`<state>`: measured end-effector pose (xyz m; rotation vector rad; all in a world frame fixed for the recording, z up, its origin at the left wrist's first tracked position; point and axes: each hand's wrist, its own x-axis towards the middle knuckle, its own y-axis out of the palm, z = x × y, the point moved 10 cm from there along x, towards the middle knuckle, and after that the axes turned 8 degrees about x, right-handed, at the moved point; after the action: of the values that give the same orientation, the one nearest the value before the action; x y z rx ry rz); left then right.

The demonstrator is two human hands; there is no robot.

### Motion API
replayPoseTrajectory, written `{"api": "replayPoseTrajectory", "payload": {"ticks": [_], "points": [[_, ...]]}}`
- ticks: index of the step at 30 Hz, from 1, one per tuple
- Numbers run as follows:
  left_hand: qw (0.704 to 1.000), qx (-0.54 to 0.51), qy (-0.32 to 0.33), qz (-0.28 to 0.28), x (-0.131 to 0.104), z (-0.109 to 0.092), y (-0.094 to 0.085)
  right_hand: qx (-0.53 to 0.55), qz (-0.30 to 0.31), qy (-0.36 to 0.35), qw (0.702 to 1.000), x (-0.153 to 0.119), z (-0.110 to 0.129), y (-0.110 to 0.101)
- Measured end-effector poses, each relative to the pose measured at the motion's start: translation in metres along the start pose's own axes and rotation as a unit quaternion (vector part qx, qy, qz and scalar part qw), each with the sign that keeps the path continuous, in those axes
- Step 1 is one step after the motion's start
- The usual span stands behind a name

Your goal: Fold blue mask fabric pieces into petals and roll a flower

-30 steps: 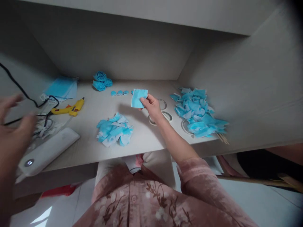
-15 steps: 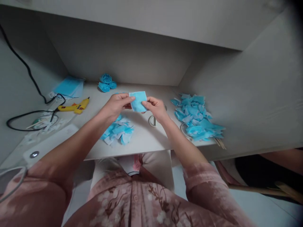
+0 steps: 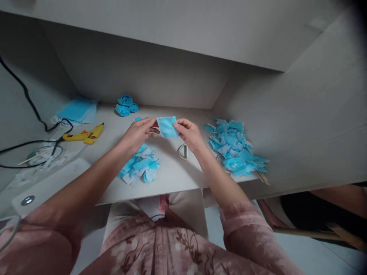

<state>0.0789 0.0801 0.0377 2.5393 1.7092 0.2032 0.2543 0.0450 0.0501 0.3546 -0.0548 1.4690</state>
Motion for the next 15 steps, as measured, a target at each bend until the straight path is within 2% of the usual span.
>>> {"api": "replayPoseTrajectory", "payload": {"ticks": [2, 4, 6, 7, 9, 11, 14, 15], "points": [[0.999, -0.016, -0.039, -0.013, 0.001, 0.011, -0.007, -0.104, -0.006, -0.096, 0.990, -0.003, 0.022, -0.001], [0.995, -0.040, -0.090, 0.034, 0.001, 0.025, 0.002, -0.229, 0.013, -0.194, 0.954, -0.009, 0.039, 0.009], [0.985, -0.080, -0.126, 0.088, -0.002, 0.033, 0.015, -0.343, 0.064, -0.259, 0.901, -0.016, 0.042, 0.031], [0.981, -0.102, -0.134, 0.092, -0.002, 0.034, 0.018, -0.386, 0.099, -0.276, 0.875, -0.020, 0.040, 0.044], [0.980, -0.137, -0.133, 0.060, -0.003, 0.032, 0.015, -0.425, 0.165, -0.295, 0.840, -0.033, 0.037, 0.067], [0.982, -0.148, -0.115, 0.015, -0.004, 0.026, 0.005, -0.406, 0.192, -0.308, 0.839, -0.053, 0.051, 0.080], [0.985, -0.139, -0.097, -0.012, -0.006, 0.017, -0.006, -0.333, 0.160, -0.270, 0.889, -0.091, 0.092, 0.068], [0.986, -0.137, -0.095, -0.016, -0.006, 0.016, -0.009, -0.373, 0.160, -0.289, 0.867, -0.111, 0.107, 0.066]]}}
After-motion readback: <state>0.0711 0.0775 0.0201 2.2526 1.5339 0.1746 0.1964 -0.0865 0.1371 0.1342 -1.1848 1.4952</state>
